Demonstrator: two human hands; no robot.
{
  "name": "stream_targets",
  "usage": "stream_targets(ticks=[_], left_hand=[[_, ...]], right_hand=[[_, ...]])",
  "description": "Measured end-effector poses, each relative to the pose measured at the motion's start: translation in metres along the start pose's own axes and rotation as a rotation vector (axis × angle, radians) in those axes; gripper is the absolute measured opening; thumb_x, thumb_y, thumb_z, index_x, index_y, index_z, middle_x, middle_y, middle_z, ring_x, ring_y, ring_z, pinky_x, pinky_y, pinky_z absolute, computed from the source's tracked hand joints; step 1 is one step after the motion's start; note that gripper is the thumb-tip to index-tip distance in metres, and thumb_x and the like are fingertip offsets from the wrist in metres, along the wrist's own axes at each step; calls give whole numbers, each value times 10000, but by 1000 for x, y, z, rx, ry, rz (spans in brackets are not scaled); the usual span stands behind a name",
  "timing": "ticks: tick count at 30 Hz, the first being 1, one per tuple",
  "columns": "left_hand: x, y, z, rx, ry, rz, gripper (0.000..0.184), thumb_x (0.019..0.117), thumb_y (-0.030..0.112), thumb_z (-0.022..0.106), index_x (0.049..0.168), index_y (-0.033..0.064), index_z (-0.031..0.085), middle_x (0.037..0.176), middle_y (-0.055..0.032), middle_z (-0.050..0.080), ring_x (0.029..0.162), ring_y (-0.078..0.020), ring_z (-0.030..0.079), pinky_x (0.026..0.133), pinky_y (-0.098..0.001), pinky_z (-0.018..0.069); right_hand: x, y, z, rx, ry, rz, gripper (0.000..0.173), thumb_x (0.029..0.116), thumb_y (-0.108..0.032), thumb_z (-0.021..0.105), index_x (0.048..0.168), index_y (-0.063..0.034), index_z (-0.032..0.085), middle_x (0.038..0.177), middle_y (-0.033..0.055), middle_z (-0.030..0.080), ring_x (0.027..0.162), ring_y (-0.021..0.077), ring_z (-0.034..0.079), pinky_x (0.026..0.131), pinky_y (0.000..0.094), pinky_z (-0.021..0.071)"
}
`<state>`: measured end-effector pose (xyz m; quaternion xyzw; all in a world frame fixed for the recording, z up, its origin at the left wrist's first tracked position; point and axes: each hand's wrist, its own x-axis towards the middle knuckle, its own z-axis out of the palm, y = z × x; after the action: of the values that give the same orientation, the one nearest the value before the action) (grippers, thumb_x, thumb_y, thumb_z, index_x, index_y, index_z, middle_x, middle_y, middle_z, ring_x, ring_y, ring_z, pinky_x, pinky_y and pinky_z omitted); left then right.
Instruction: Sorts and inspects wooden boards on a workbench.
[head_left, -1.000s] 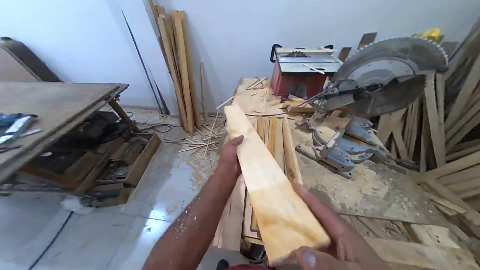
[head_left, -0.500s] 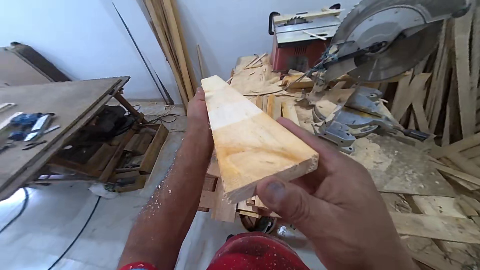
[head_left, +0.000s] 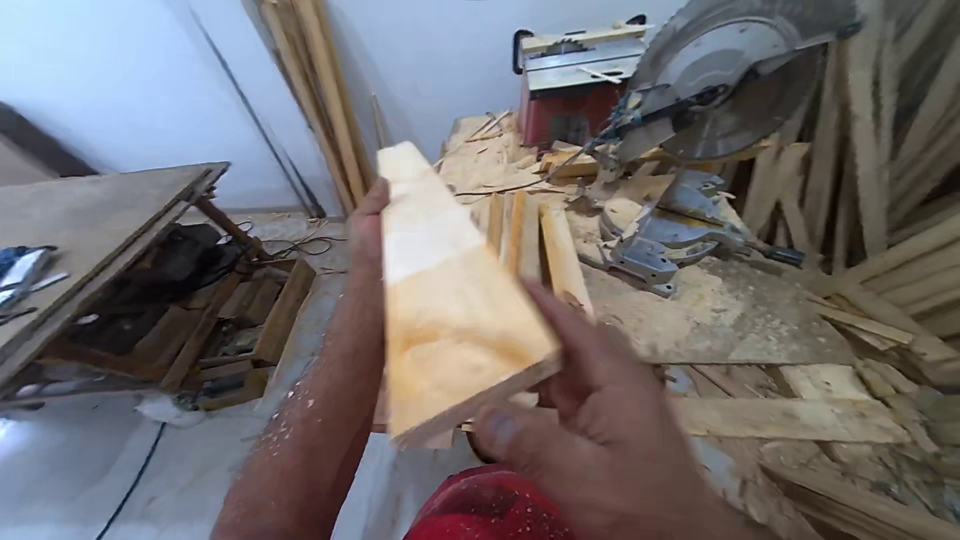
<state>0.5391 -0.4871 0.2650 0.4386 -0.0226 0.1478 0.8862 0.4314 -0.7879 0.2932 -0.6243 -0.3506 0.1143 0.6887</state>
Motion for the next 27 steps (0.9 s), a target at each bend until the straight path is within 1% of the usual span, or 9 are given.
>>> stream_targets(ticks=[3,4,6,9,12,16,18,22,27], left_hand=[[-22,-9,-4,-151,-111,25,557,1044,348,156,1390,38,462,1370,-240,611,1242,-351,636,1009,-462,560],[-33,-10,-3,-138,-48,75,489,1028,318,220,1318,66,522,1324,-202,660,1179,-315,684,951,-427,597],[-42,-14,-38,-122,-197,112,526,992,368,413,1445,101,437,1465,-160,532,1261,-298,604,1019,-433,542],[-65,-19,-67,-134,-156,150,653,964,557,519,1467,145,452,1469,-160,523,1196,-328,629,951,-493,566],[-89,-25,-81,-163,-108,149,693,897,601,629,1415,151,530,1368,-145,600,1126,-317,666,924,-513,579],[-113,-30,-96,-268,-106,120,716,881,619,634,1373,102,574,1286,-168,650,1163,-329,658,1023,-528,529],[-122,-32,-100,-298,-91,115,751,842,622,673,1360,86,578,1257,-170,650,1116,-319,669,959,-492,562],[-132,-28,-104,-343,-59,135,772,812,619,710,1352,82,584,1262,-185,647,1107,-336,670,957,-523,560],[-145,-24,-107,-407,-76,100,751,853,602,696,1411,118,562,1391,-197,598,1265,-391,603,1057,-603,487]], right_hand=[[-21,33,0,-137,-169,103,844,929,-434,733,1571,-21,372,1307,95,677,1154,136,686,993,367,601],[-28,46,-5,-239,-182,167,825,910,-467,743,1534,-18,442,1327,102,670,1184,146,673,1015,368,584],[-35,76,-23,-601,-117,432,791,856,-557,759,1472,-105,556,1410,103,619,1274,222,612,1062,447,525],[-37,158,-60,-983,108,799,860,901,-553,699,1519,-7,458,1525,258,469,1382,422,491,1121,589,423],[-30,213,-78,-1160,148,1012,971,868,-589,704,1543,27,376,1525,290,420,1380,436,467,1102,571,426],[-20,218,-63,-1230,222,849,869,908,-550,677,1533,-1,427,1588,285,355,1459,433,375,1169,589,331],[-6,210,-49,-1114,223,785,771,932,-550,658,1475,-23,511,1475,234,512,1326,394,533,1073,569,458],[23,225,-21,-951,77,881,903,883,-751,577,1436,-39,516,1235,188,654,1145,351,652,942,546,548],[52,254,-15,-1080,4,928,1044,802,-765,670,1503,-28,432,1329,231,592,1263,397,557,1013,544,492]])
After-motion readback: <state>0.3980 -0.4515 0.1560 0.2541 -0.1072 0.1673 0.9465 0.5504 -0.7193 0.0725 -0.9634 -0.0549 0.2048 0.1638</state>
